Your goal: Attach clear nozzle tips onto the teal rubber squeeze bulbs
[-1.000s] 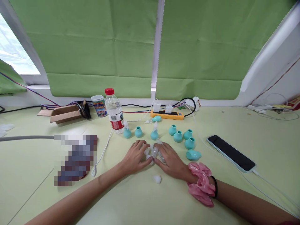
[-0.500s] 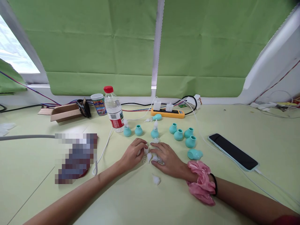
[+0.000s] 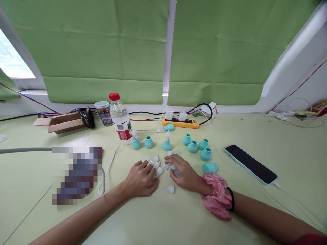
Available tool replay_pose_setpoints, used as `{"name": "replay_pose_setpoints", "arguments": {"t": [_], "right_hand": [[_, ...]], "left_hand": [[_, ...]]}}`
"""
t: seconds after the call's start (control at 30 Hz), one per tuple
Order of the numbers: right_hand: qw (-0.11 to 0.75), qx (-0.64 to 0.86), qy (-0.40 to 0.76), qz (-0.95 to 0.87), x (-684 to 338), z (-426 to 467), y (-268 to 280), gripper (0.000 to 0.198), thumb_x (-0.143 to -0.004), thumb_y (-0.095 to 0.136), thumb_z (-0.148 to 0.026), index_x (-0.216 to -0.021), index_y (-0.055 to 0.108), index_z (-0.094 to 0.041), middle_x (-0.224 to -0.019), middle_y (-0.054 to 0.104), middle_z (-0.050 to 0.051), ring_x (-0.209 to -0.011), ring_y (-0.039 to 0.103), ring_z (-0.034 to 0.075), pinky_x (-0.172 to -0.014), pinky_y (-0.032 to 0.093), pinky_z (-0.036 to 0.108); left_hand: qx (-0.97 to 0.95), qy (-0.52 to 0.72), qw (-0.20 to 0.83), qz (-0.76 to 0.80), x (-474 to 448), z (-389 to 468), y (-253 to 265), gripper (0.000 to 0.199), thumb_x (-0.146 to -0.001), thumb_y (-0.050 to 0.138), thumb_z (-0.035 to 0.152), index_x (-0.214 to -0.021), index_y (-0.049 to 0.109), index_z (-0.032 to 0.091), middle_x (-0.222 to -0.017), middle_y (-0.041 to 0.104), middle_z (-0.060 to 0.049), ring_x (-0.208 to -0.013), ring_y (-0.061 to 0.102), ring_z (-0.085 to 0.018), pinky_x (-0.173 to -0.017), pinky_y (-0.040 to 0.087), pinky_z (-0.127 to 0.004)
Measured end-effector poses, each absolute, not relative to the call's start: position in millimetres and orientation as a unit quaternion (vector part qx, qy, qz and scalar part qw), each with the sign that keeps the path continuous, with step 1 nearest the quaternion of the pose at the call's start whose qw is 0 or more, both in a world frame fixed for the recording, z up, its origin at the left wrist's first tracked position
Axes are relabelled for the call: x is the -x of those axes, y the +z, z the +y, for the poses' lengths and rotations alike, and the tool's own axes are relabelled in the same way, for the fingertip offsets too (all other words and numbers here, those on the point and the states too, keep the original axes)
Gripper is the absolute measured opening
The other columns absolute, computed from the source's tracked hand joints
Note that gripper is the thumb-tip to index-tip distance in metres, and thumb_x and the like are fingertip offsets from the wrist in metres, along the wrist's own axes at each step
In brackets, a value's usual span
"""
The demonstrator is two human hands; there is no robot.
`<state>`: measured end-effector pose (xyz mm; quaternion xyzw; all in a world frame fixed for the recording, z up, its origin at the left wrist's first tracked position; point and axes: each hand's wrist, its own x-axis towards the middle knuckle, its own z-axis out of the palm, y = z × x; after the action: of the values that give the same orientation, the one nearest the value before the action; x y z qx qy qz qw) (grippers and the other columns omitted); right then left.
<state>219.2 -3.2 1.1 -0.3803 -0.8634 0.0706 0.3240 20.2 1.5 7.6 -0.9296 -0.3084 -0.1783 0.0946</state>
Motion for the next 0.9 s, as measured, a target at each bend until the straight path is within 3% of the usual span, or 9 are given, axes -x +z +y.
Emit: {"name": "replay_pose_setpoints", "arguments": {"t": [0.27, 0.5, 0.77, 0.9], "right_hand": [[0.291, 0.383, 0.056, -0.875, -220, 1, -4, 0.032, -0.076, 0.045, -0.014, -0.108, 0.047, -0.016, -0.091, 0.055, 0.008, -0.086, 0.047, 0.020, -0.077, 0.041, 0.036], [0.291, 0.401, 0.031, -0.868, -219, 2, -7, 0.021, -0.078, 0.047, -0.018, -0.098, 0.052, -0.016, -0.086, 0.057, 0.007, -0.082, 0.048, 0.020, -0.071, 0.041, 0.034], [0.436, 0.315, -0.023, -0.842, -216, -13, 4, 0.018, -0.075, 0.051, -0.016, -0.093, 0.050, -0.015, -0.082, 0.058, 0.007, -0.079, 0.050, 0.017, -0.070, 0.041, 0.033], [0.352, 0.192, 0.019, -0.916, -210, -31, 8, 0.018, -0.077, 0.049, -0.021, -0.093, 0.051, -0.014, -0.076, 0.057, 0.006, -0.071, 0.052, 0.014, -0.059, 0.043, 0.024]], "left_hand": [[0.913, -0.268, 0.056, -0.304, -16, 4, 4, 0.013, -0.073, 0.048, 0.021, -0.066, 0.057, 0.015, -0.060, 0.050, -0.004, -0.063, 0.041, -0.014, -0.056, 0.033, -0.027], [0.914, -0.279, 0.031, -0.292, -16, 4, 5, 0.014, -0.072, 0.051, 0.023, -0.064, 0.058, 0.015, -0.059, 0.051, -0.003, -0.062, 0.041, -0.014, -0.056, 0.033, -0.027], [0.908, -0.331, -0.002, -0.256, -14, 9, 0, 0.009, -0.074, 0.050, 0.014, -0.071, 0.059, 0.015, -0.064, 0.058, -0.005, -0.067, 0.047, -0.015, -0.059, 0.040, -0.027], [0.854, -0.429, -0.107, -0.274, -16, 6, 2, 0.007, -0.072, 0.054, 0.012, -0.073, 0.060, 0.015, -0.065, 0.061, -0.004, -0.067, 0.052, -0.014, -0.059, 0.044, -0.025]]}}
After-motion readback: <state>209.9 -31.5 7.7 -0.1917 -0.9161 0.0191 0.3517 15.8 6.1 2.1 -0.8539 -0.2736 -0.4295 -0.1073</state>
